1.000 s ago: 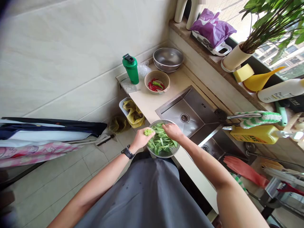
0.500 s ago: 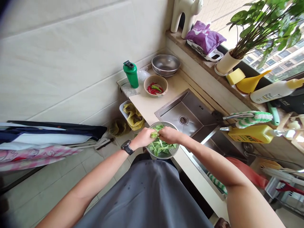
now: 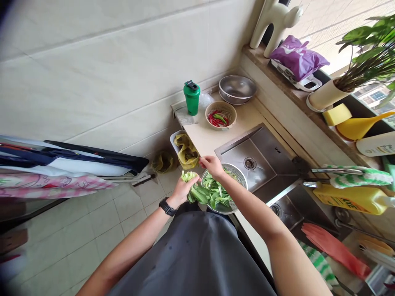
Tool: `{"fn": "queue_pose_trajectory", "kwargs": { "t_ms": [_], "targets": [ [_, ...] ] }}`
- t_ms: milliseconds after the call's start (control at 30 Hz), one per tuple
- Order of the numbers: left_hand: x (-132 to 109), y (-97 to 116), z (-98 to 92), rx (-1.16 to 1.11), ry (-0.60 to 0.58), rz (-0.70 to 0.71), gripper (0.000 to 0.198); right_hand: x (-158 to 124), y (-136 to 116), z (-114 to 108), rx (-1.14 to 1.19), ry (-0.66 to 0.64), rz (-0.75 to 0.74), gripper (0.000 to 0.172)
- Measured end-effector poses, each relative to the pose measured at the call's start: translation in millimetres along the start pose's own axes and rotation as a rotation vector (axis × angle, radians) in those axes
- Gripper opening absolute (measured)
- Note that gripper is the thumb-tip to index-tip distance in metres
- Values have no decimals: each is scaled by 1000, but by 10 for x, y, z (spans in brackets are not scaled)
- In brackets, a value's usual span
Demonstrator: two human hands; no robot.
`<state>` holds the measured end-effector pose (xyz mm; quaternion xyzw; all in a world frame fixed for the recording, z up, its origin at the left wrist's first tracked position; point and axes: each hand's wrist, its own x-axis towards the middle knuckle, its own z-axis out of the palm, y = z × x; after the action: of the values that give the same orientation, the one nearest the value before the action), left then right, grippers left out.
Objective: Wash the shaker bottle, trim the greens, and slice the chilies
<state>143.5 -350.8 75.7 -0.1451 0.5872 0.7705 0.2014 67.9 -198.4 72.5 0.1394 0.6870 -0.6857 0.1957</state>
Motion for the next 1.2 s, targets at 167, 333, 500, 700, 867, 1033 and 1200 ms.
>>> {"fn": "queue_pose_trajectory", "kwargs": {
  "t_ms": [167,333,500,700,867,1033,1200],
  "targets": [
    [-34,-92,-115,-22,3,-54,37,682,-282,481,-688,-93,20,19],
    [25,-56,-93,72,-83,-22,34,268,-216,-374,-764,67,-170,34],
    [91,-50,88,109,-195,21,30,-672,342,-1349,-1155,166,2,25],
    [130,-41,398,246,-272,32,34,-1055,885,-1218,-1254,59,84,42],
    [123,-70,500,324,-253,-10,35,-1115,858,-1242,-1140,147,136,34],
    [106,-213,530,331,-262,-64,34,-835,843,-1246,-1209,151,211,32],
    [92,-274,521,388,-293,-48,34,-623,878,-1186,-1277,115,277,26]
  ]
}}
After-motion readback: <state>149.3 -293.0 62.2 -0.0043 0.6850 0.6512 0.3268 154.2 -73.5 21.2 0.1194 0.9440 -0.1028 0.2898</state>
